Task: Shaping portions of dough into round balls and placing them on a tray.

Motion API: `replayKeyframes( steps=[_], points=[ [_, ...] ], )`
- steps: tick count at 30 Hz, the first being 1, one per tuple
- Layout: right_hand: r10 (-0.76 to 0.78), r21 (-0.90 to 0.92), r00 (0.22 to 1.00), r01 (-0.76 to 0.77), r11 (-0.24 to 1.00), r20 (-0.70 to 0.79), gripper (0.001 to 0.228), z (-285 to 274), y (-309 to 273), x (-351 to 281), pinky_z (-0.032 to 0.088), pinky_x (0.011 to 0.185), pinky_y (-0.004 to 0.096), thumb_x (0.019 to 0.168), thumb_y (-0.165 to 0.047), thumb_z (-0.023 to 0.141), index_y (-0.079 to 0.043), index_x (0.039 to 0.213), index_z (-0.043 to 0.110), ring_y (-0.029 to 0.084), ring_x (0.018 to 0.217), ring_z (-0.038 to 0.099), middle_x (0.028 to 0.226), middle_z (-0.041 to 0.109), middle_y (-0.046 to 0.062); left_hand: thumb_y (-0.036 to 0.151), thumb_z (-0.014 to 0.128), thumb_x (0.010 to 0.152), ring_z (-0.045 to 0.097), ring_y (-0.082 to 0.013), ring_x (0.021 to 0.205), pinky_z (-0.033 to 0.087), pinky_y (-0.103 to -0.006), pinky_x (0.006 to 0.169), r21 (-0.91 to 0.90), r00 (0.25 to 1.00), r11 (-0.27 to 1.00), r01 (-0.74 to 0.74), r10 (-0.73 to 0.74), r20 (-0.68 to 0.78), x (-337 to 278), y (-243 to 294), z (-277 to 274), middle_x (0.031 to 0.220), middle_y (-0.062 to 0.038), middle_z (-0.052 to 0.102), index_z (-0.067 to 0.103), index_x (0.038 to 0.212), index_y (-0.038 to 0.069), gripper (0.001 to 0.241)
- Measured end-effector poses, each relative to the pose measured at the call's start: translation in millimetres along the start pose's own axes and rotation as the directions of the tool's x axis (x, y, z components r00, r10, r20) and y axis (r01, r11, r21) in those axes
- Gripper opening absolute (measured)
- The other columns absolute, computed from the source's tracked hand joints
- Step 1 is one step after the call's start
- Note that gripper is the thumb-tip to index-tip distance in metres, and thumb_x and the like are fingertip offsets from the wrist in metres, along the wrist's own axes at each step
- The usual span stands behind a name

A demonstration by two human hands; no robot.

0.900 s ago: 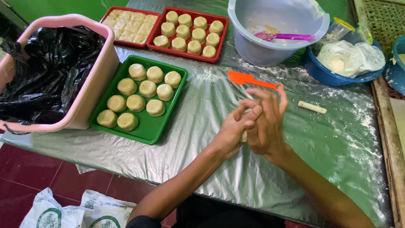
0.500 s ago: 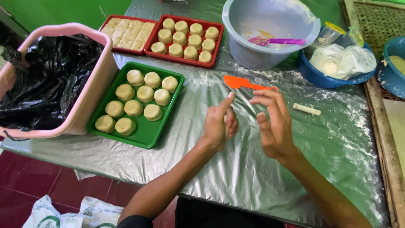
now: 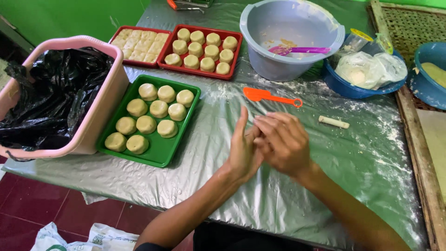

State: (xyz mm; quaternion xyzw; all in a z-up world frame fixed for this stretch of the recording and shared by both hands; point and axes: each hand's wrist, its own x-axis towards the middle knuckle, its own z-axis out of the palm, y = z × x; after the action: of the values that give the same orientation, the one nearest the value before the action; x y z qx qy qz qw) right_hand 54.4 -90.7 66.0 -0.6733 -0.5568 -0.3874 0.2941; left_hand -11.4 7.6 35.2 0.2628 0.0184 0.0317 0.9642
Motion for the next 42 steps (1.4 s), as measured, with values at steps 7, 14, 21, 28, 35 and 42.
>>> replayKeyframes(
  steps=[7, 14, 21, 28, 35, 42],
  points=[
    [0.418, 0.567, 0.892, -0.257, 0.783, -0.172, 0.020, -14.5, 35.2, -4.5, 0.055, 0.056, 0.033, 0.103, -0.005, 0.062, 0.005, 0.092, 0.075, 0.024, 0.046, 0.063, 0.058, 0.066, 0.016, 0.078, 0.023, 0.096, 0.040, -0.0460, 0.144, 0.022, -0.0530, 0.124, 0.317, 0.997, 0.948, 0.026, -0.046, 0.055, -6.7, 29.3, 21.3, 0.148, -0.034, 0.047, 0.044, 0.146, -0.011, 0.105],
    [0.698, 0.795, 0.390, -0.384, -0.469, 0.600, 0.059, -25.9, 24.9, 23.9, 0.053, 0.061, 0.032, 0.108, -0.054, 0.039, -0.004, 0.083, 0.058, 0.021, 0.067, 0.061, 0.072, 0.059, 0.010, 0.075, 0.034, 0.091, 0.058, -0.0269, 0.124, 0.044, -0.0338, 0.107, 0.070, 0.988, 0.997, -0.041, 0.051, -0.148, 12.0, 31.1, 29.2, 0.137, -0.020, 0.059, 0.051, 0.147, -0.002, 0.096],
    [0.559, 0.789, 0.556, -0.436, -0.434, 0.615, 0.073, -9.7, 0.1, 14.4, 0.050, 0.108, 0.048, 0.103, -0.053, 0.029, 0.007, 0.139, 0.050, 0.033, 0.127, 0.061, 0.136, 0.061, 0.026, 0.068, 0.051, 0.090, 0.065, -0.0222, 0.109, 0.052, -0.0350, 0.098, 0.109, 0.948, 0.979, -0.174, 0.196, -0.249, 32.5, 18.6, 28.8, 0.131, -0.020, 0.064, 0.049, 0.148, 0.001, 0.090],
    [0.433, 0.396, 0.811, -0.574, 0.717, 0.393, 0.086, -24.8, 10.5, 24.8, -0.002, 0.120, 0.071, 0.107, -0.059, 0.005, 0.008, 0.156, 0.027, 0.052, 0.152, 0.008, 0.166, 0.026, 0.026, 0.037, 0.084, 0.083, 0.072, -0.0186, 0.087, 0.063, -0.0326, 0.076, 0.388, 0.972, 0.913, -0.126, 0.192, -0.138, 41.7, 3.9, 29.8, 0.105, -0.010, 0.073, 0.069, 0.125, 0.007, 0.054],
    [0.255, 0.256, 0.774, -0.470, 0.844, 0.579, 0.064, -36.6, 10.1, -25.2, 0.028, 0.122, 0.055, 0.101, -0.037, 0.051, 0.003, 0.150, 0.044, 0.043, 0.149, 0.035, 0.159, 0.039, 0.025, 0.029, 0.072, 0.088, 0.062, -0.0184, 0.058, 0.053, -0.0296, 0.050, 0.455, 0.923, 0.859, -0.236, 0.345, -0.173, 27.9, 97.9, 41.6, 0.079, -0.014, 0.067, 0.073, 0.100, -0.003, 0.034],
    [-0.254, 0.415, 0.579, -0.163, 0.895, 0.775, 0.076, -31.2, -48.5, -82.4, 0.009, 0.126, 0.050, 0.102, -0.052, 0.046, 0.001, 0.156, 0.033, 0.034, 0.156, 0.018, 0.167, 0.024, 0.024, 0.036, 0.070, 0.082, 0.028, -0.0067, 0.032, 0.020, -0.0235, 0.032, 0.408, 0.911, 0.887, -0.219, 0.335, -0.240, 2.5, 115.9, 57.7, 0.042, 0.005, 0.034, 0.038, 0.048, 0.019, 0.050]
  ],
)
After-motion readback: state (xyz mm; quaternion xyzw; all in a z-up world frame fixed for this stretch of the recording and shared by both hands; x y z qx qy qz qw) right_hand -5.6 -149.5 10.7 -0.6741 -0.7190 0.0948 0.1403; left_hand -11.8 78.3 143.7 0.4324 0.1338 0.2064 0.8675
